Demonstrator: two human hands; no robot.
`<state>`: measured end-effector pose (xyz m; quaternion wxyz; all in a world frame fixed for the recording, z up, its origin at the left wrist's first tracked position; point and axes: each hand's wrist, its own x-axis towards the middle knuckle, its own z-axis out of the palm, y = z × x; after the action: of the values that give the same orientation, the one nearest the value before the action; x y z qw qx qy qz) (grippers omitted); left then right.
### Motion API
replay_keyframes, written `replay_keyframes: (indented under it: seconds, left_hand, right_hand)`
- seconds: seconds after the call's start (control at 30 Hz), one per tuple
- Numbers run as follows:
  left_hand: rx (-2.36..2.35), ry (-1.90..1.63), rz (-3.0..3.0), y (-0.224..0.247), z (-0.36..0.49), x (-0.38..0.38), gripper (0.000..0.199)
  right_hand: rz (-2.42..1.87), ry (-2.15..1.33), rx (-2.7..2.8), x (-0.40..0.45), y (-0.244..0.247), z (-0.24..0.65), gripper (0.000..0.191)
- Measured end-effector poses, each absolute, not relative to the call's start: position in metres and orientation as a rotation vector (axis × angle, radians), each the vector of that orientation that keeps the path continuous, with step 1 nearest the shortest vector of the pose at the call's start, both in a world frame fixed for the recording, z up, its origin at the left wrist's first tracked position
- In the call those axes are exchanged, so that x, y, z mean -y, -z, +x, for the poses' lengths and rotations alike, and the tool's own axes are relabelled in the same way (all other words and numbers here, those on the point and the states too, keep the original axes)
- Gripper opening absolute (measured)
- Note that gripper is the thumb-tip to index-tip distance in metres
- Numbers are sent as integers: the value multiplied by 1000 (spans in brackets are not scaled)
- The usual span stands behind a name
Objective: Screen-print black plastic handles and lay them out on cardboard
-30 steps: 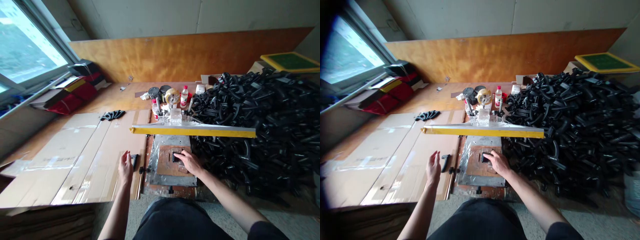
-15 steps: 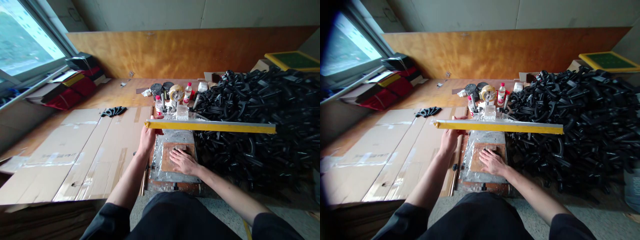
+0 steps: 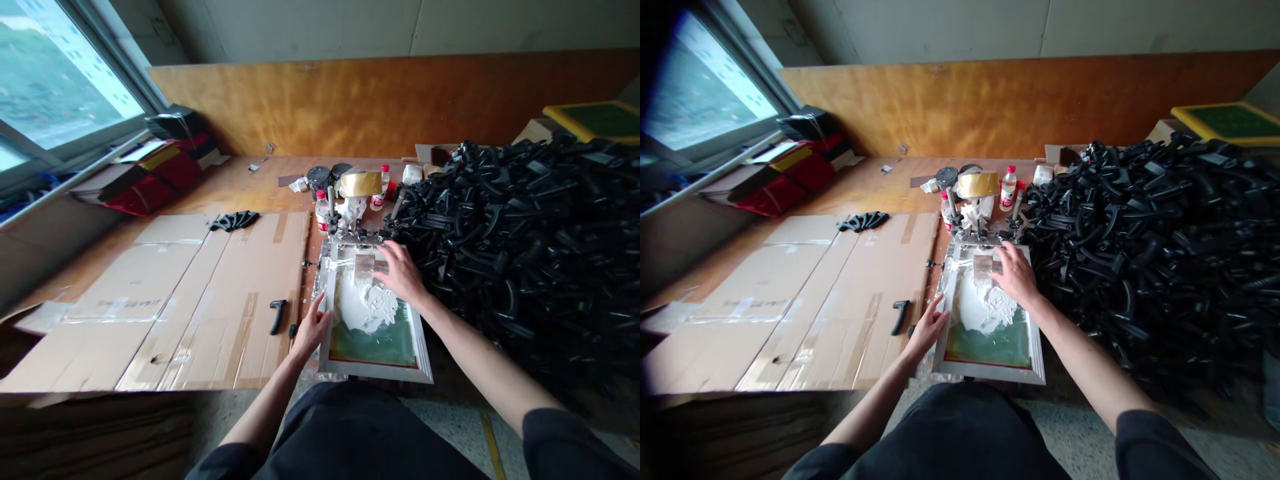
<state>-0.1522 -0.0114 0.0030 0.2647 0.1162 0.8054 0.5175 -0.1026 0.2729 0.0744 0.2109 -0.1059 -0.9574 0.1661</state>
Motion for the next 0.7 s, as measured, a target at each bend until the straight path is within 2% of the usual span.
replay_keyframes:
  seconds: [0.07,0.17,0.3,0.43,0.57,0.63,0.7]
  left_hand:
    - [-2236,-1336,324,8,-153,9,63]
    - [-2265,-1293,343,16,-155,9,57]
    - [-2268,-1257,358,19,-156,11,56]
    - [-2294,-1226,368,19,-156,11,56]
    - [-2290,-1247,370,18,-154,11,56]
    - [-2280,-1268,364,16,-153,10,57]
    - [-2277,-1290,344,14,-153,10,56]
  right_hand:
    - [-282,-434,2860,-250,-77,-122,42]
    - [-316,-444,3083,-235,-75,-125,22]
    - [-138,-391,3077,-223,-62,-104,4]
    - [47,-374,3067,-203,-48,-74,22]
    - [400,-453,3087,-203,-51,-47,31]
    - [523,-520,3105,-211,-57,-46,31]
    - [482,-580,3104,-217,-61,-52,23]
